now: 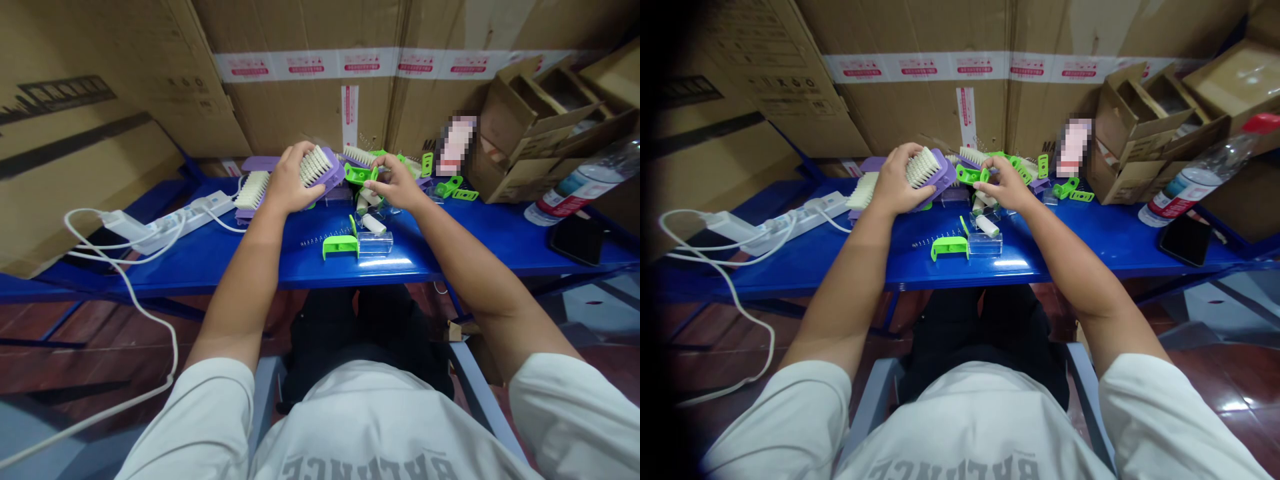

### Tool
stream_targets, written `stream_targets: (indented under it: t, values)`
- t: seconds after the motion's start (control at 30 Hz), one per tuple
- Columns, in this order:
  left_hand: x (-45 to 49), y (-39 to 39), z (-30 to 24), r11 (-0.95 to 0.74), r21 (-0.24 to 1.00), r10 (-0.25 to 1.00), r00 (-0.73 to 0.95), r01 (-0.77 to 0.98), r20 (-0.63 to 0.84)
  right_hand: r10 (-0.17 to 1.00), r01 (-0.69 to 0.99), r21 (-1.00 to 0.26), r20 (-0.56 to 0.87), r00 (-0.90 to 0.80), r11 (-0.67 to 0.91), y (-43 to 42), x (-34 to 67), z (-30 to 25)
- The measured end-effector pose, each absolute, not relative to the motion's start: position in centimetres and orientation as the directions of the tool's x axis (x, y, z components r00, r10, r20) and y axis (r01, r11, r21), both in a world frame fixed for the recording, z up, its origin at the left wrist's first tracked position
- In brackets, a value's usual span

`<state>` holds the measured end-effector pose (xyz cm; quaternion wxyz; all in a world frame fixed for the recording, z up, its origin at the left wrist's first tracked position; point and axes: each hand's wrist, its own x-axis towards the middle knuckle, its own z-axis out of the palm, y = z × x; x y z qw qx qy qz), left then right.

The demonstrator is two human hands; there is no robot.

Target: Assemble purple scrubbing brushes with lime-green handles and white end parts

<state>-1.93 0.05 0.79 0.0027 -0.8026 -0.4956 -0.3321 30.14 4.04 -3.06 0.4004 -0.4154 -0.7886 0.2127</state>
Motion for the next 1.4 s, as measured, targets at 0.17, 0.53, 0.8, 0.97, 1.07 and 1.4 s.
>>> stream_targets:
  t: [0.17,0.53,0.8,0.97,1.07,1.4]
  values:
    - [-2.1,1.1,-0.1,-0.544,0.330,0.760,0.287,0.771,0.583,0.751,0.459,-0.596,0.557,-0.353,0.658,6.0,30.8,-4.1]
    - [-2.4,2.5,-1.5,-0.611,0.299,0.671,0.280,0.733,0.686,0.686,0.349,-0.590,0.621,-0.380,0.728,6.7,30.6,-4.4]
    - [-2.3,2.4,-1.5,-0.614,0.263,0.669,0.314,0.744,0.674,0.706,0.347,-0.614,0.626,-0.332,0.708,8.0,31.5,-5.9]
    - [-2.2,2.2,-1.3,-0.613,0.240,0.668,0.332,0.752,0.666,0.688,0.323,-0.608,0.633,-0.355,0.726,7.7,31.6,-5.6]
    - [-2.1,2.0,-1.2,-0.604,0.245,0.679,0.328,0.758,0.657,0.692,0.318,-0.615,0.621,-0.369,0.722,7.4,31.5,-5.4]
    - [-1.7,1.5,-1.1,-0.613,0.234,0.668,0.338,0.754,0.663,0.720,0.399,-0.603,0.624,-0.304,0.691,7.1,31.3,-5.3]
